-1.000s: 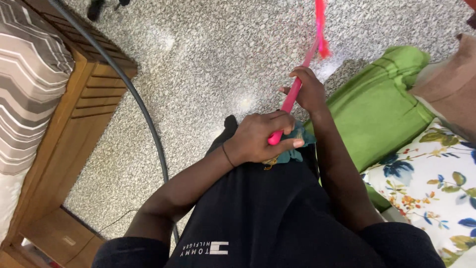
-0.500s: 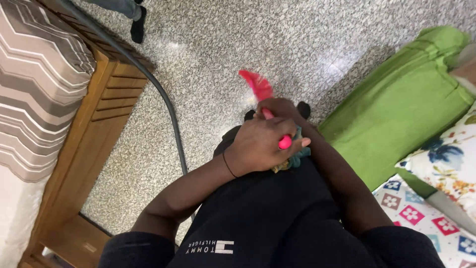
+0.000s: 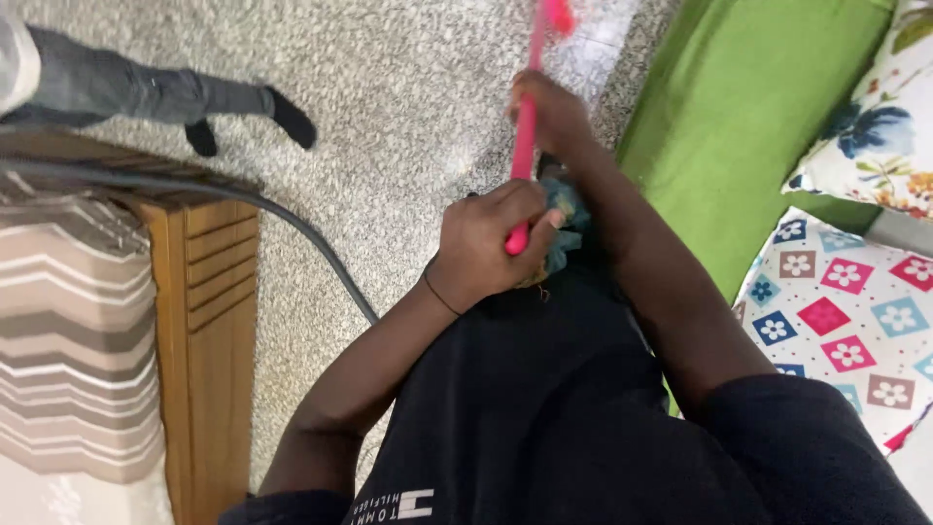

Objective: Dusting the floor and furniture in a bedroom using a pink hand duster.

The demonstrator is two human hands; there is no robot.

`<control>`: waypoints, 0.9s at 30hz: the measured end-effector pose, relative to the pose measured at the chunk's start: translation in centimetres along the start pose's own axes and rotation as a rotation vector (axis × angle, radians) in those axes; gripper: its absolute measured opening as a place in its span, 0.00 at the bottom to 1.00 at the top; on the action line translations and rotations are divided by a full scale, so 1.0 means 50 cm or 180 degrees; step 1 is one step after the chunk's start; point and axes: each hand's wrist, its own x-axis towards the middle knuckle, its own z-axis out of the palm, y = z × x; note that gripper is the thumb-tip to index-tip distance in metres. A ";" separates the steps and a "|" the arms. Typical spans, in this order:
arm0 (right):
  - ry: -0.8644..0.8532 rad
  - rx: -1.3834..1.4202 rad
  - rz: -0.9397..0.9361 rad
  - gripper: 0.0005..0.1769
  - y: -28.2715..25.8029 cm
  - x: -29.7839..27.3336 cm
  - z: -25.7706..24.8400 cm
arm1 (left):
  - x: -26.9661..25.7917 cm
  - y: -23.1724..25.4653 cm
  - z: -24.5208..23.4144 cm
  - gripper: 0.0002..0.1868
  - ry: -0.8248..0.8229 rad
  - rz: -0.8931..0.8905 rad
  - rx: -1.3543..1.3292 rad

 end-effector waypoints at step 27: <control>0.0260 0.0015 -0.0296 0.11 0.165 0.212 -0.215 | 0.375 -0.013 0.064 0.03 0.0274 -0.1055 -0.0710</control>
